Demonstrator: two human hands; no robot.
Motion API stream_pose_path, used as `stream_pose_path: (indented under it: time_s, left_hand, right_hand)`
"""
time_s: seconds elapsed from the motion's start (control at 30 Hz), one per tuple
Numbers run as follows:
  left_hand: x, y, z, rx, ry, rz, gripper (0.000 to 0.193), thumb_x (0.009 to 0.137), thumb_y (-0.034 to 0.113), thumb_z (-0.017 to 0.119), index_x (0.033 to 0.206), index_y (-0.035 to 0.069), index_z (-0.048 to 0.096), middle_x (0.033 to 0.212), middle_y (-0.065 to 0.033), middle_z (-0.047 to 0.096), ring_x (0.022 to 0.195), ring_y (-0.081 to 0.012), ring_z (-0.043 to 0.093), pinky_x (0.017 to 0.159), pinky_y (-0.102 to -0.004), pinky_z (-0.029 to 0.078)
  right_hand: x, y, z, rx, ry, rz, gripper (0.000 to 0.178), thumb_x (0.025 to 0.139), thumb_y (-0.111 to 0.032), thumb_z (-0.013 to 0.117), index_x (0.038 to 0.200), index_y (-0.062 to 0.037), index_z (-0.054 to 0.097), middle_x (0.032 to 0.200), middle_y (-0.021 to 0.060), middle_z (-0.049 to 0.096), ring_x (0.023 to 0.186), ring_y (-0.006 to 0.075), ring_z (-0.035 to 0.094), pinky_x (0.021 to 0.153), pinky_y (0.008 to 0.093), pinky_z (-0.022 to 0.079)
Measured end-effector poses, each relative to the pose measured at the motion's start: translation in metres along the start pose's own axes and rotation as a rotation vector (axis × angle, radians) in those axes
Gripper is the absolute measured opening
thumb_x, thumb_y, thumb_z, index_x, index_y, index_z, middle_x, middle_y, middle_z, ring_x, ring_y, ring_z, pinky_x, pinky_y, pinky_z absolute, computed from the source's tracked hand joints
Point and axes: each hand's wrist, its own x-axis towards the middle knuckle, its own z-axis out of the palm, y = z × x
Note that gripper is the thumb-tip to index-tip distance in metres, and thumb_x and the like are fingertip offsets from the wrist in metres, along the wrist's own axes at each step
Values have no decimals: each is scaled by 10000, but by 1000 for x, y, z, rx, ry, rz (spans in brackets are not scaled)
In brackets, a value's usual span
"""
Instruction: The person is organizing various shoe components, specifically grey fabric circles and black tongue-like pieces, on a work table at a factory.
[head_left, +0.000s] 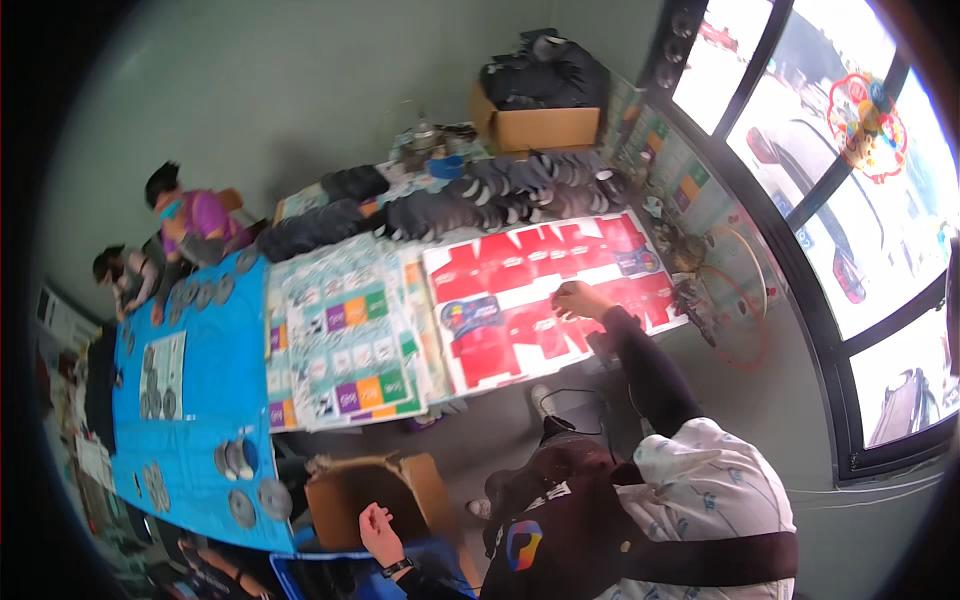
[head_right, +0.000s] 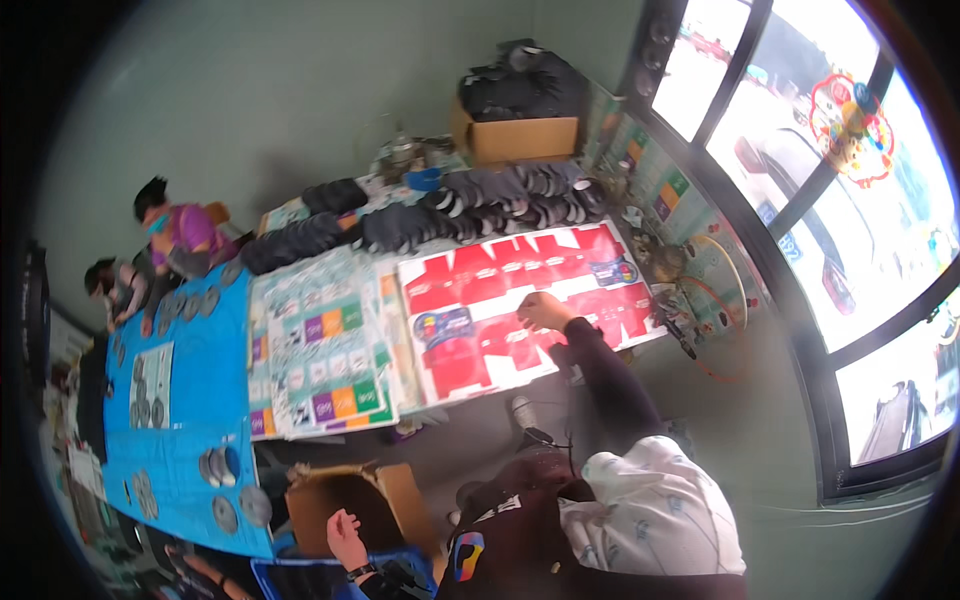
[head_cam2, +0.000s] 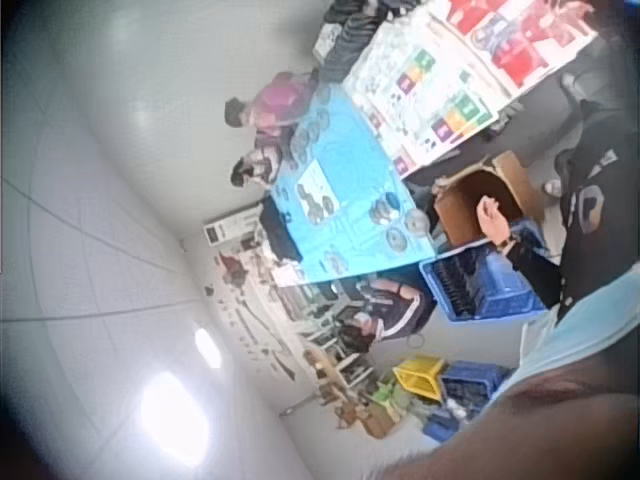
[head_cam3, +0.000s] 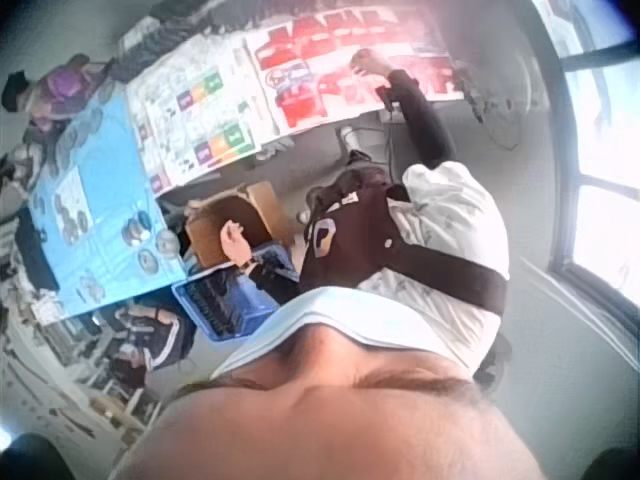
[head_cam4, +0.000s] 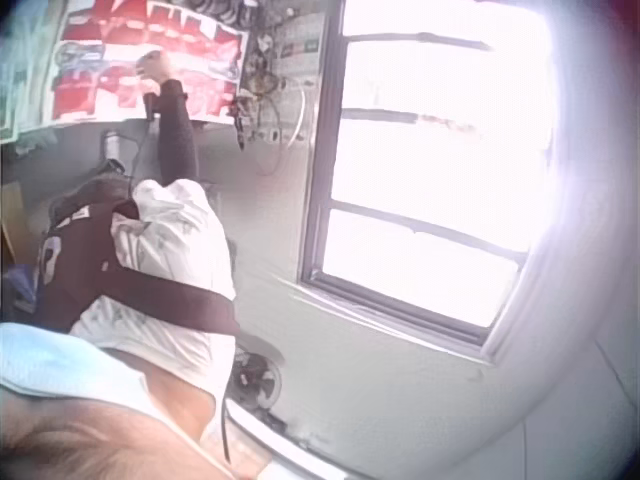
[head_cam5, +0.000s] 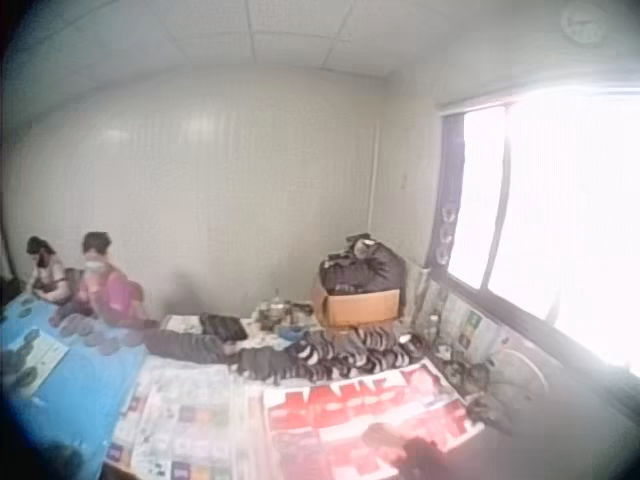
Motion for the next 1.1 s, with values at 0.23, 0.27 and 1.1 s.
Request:
stream_pose_path:
  time_s: [0.23,0.27,1.1]
  left_hand:
    - [18,105,230,31,-273,-160,229,1029,194,601,1176,23,639,955,-85,715,816,-136,684,721,-251,533]
    - [18,116,249,-10,-316,-140,227,1022,181,613,1185,24,636,977,-87,713,830,-138,685,738,-256,536]
    - [483,379,700,178,-411,599,821,830,228,769,1508,23,354,1360,-210,571,1206,-327,587,1001,-407,479]
  right_hand:
    - [92,47,-138,-43,279,102,232,899,-191,643,983,22,683,889,106,711,736,170,716,621,316,584]
    - [97,47,-140,-29,253,110,232,899,-191,643,983,22,683,889,106,711,736,170,716,621,316,584]
    - [-58,70,-195,314,535,180,373,883,-122,756,1181,-4,566,1153,107,657,976,168,669,781,289,567]
